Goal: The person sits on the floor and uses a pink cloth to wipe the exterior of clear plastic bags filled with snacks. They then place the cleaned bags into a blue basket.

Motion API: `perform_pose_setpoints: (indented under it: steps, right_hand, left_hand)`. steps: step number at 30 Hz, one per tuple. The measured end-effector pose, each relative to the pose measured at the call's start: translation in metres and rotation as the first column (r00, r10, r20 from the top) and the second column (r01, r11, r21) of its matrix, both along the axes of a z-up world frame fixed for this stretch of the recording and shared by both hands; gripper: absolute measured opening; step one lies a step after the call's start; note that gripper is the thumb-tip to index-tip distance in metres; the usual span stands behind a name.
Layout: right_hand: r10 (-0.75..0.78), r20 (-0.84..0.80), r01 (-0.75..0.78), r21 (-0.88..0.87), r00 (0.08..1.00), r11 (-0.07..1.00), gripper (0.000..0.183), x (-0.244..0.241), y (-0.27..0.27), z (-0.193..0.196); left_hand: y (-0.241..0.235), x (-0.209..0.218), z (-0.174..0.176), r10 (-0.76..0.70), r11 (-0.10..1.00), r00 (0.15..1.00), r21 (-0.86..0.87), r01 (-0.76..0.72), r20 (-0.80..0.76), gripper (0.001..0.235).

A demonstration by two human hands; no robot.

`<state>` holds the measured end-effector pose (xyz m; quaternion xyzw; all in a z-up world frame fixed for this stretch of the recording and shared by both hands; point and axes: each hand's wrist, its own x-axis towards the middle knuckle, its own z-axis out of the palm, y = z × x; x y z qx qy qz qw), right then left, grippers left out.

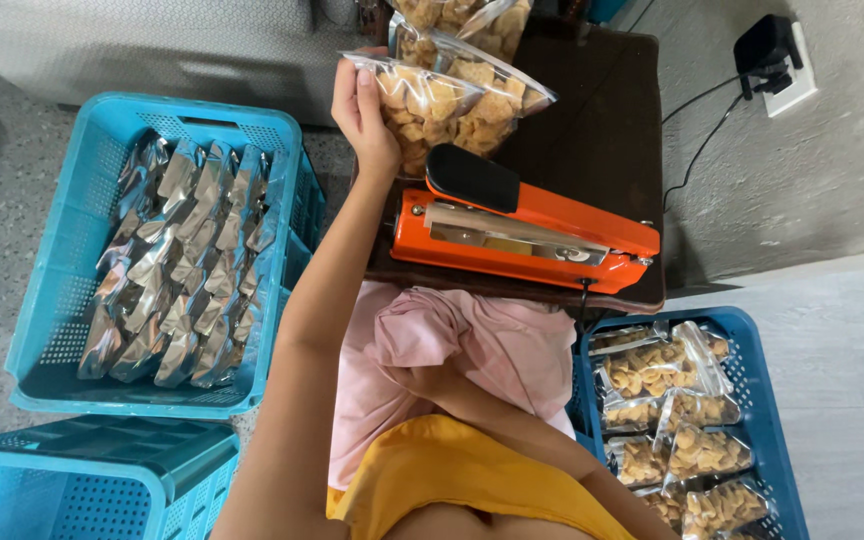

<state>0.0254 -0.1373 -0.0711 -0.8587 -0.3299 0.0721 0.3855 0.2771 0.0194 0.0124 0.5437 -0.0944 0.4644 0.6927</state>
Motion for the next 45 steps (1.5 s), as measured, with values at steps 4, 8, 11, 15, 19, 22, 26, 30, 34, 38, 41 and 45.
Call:
perform_pose_setpoints:
  steps: [4,8,11,15,19,22,26,30,34,38,41,45]
  right_hand:
    - [0.001,-0.002,-0.001,-0.006,1.0,1.0,0.065,0.002,0.001,0.001]
    - [-0.009,-0.004,0.009,-0.016,1.0,1.0,0.065,0.003,0.001,0.0]
    - [-0.011,-0.009,0.011,-0.029,1.0,1.0,0.065,0.003,-0.003,-0.001]
    - [0.006,-0.013,-0.007,-0.054,1.0,0.999,0.065,0.003,-0.005,-0.005]
    - [0.001,-0.012,-0.002,-0.075,1.0,0.997,0.065,0.002,-0.004,-0.008]
    - [-0.011,-0.002,0.01,-0.09,1.0,0.996,0.065,0.002,0.001,-0.009]
    - [-0.032,0.014,0.033,-0.107,0.999,0.994,0.065,0.003,0.01,-0.009]
    - [-0.057,0.021,0.059,-0.131,0.998,0.99,0.065,0.003,0.008,-0.009]
    - [-0.063,0.013,0.064,-0.148,0.998,0.987,0.065,0.001,0.005,-0.007]
    - [-0.067,0.008,0.067,-0.149,0.998,0.987,0.065,0.001,0.003,-0.005]
    - [-0.06,0.001,0.06,-0.137,0.998,0.989,0.066,0.002,0.002,-0.003]
    - [-0.04,-0.03,0.037,-0.098,0.999,0.995,0.066,0.001,0.001,0.002]
  left_hand:
    - [-0.008,0.012,0.005,0.02,1.0,1.0,0.01,-0.02,0.016,0.032]
    - [-0.011,0.006,0.018,-0.011,0.998,1.0,0.054,0.011,0.002,0.033]
    - [-0.001,-0.009,0.03,-0.066,0.987,0.996,0.152,0.056,0.058,0.033]
    - [0.045,-0.041,-0.004,0.149,0.961,0.987,0.244,-0.13,-0.058,0.042]
    - [0.147,-0.065,-0.105,0.169,0.983,0.884,0.016,-0.181,-0.436,0.022]
    - [0.212,-0.103,-0.182,0.402,0.915,0.339,0.361,-0.178,-0.851,0.049]
    - [0.214,-0.136,-0.246,0.646,0.746,0.122,0.657,0.111,-0.754,0.072]
    - [0.202,-0.156,-0.278,0.562,0.818,-0.054,0.546,0.179,-0.825,0.072]
    - [0.205,-0.166,-0.284,0.625,0.767,0.01,0.616,0.176,-0.781,0.054]
    - [0.209,-0.171,-0.275,0.656,0.752,0.008,0.654,0.086,-0.755,0.018]
    - [0.214,-0.18,-0.249,0.689,0.724,0.065,0.69,-0.011,-0.722,0.013]
    - [0.212,-0.21,-0.173,0.665,0.716,0.275,0.697,0.03,-0.695,0.014]
